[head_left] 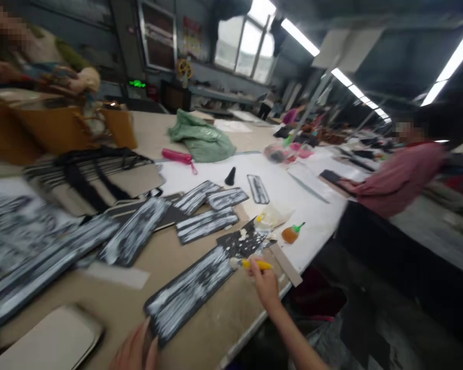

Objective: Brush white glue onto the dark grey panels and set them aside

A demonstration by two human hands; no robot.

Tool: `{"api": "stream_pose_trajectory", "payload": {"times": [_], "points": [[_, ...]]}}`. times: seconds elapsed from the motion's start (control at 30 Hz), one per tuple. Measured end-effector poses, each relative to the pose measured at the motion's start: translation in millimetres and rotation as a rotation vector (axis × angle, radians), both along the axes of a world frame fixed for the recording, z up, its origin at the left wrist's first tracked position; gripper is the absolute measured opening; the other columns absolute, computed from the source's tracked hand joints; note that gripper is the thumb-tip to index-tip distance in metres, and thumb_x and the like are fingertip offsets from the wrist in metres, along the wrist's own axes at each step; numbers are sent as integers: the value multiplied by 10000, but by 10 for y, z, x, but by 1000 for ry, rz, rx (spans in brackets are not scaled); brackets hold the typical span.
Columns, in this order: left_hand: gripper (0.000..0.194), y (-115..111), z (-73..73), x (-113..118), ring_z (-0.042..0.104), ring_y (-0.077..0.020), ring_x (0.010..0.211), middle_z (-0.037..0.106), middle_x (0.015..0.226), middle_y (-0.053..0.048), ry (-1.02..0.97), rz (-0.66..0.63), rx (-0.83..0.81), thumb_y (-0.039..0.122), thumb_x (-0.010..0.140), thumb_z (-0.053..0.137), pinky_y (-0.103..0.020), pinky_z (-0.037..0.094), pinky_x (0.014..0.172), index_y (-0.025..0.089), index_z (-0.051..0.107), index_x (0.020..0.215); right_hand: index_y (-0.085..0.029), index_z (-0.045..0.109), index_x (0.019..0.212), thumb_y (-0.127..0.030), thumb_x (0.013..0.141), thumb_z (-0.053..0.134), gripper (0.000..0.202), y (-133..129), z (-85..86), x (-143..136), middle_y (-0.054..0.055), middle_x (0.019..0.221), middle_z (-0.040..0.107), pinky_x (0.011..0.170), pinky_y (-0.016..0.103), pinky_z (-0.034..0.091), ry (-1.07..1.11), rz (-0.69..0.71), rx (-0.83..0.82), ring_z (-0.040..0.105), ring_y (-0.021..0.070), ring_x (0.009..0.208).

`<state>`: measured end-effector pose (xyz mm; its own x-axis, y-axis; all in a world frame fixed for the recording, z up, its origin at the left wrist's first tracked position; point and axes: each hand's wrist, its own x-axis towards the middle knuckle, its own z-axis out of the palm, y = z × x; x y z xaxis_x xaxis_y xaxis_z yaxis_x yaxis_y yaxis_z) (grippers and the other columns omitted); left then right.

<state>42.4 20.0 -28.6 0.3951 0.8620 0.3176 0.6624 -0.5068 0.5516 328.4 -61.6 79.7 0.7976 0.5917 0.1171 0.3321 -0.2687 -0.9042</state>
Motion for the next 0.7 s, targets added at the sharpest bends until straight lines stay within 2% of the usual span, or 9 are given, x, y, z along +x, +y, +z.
{"api": "stream_pose_trajectory", "payload": {"times": [0.07, 0.2, 0.27, 0.4, 0.47, 0.57, 0.7], "points": [[369, -141, 97, -211, 573, -245, 857, 602, 986, -91, 55, 51, 0, 316, 836, 384, -421, 487, 748, 222, 472, 1181, -136, 588, 890, -614, 726, 511, 512, -6, -10, 53, 93, 725, 652, 605, 362, 518, 65, 25, -15, 626, 238, 616], [426, -25, 209, -162, 556, -246, 869, 595, 968, -122, 135, 138, -75, 219, 812, 384, -419, 474, 774, 143, 411, 1230, -132, 573, 899, -583, 746, 517, 480, 36, -122, 111, 83, 705, 646, 597, 356, 518, 75, 86, -90, 625, 230, 605], [430, 79, 230, -94, 544, -242, 847, 586, 929, -125, 174, 158, -140, 207, 808, 387, -412, 471, 769, 111, 407, 1227, -136, 573, 894, -556, 784, 481, 443, 68, -164, 108, 91, 752, 639, 624, 360, 513, -32, 136, -94, 618, 220, 641], [410, 182, 216, -47, 532, -228, 821, 565, 854, -98, 220, 173, -203, 170, 787, 396, -390, 461, 773, 120, 448, 1191, -172, 589, 845, -443, 846, 441, 309, 182, -179, 47, 86, 826, 606, 746, 384, 481, -437, 274, -27, 575, 213, 800], [392, 200, 182, -51, 535, -223, 810, 562, 834, -92, 232, 174, -221, 147, 774, 395, -378, 462, 761, 123, 480, 1156, -188, 591, 845, -385, 864, 429, 256, 221, -145, -34, 72, 814, 598, 741, 363, 484, -517, 364, 2, 568, 198, 804], [358, 214, 136, -61, 542, -213, 776, 564, 806, -81, 223, 181, -238, 121, 766, 387, -370, 471, 742, 137, 526, 1095, -196, 589, 868, -333, 875, 422, 215, 213, -91, -212, 60, 808, 599, 713, 330, 492, -444, 470, -17, 576, 184, 783], [358, 221, 158, -68, 553, -199, 762, 564, 796, -76, 133, 166, -241, 79, 751, 369, -358, 488, 738, 157, 558, 1044, -176, 585, 878, -375, 875, 428, 253, 143, -147, -415, 75, 830, 608, 660, 326, 509, -185, 485, -79, 595, 186, 700]]}}
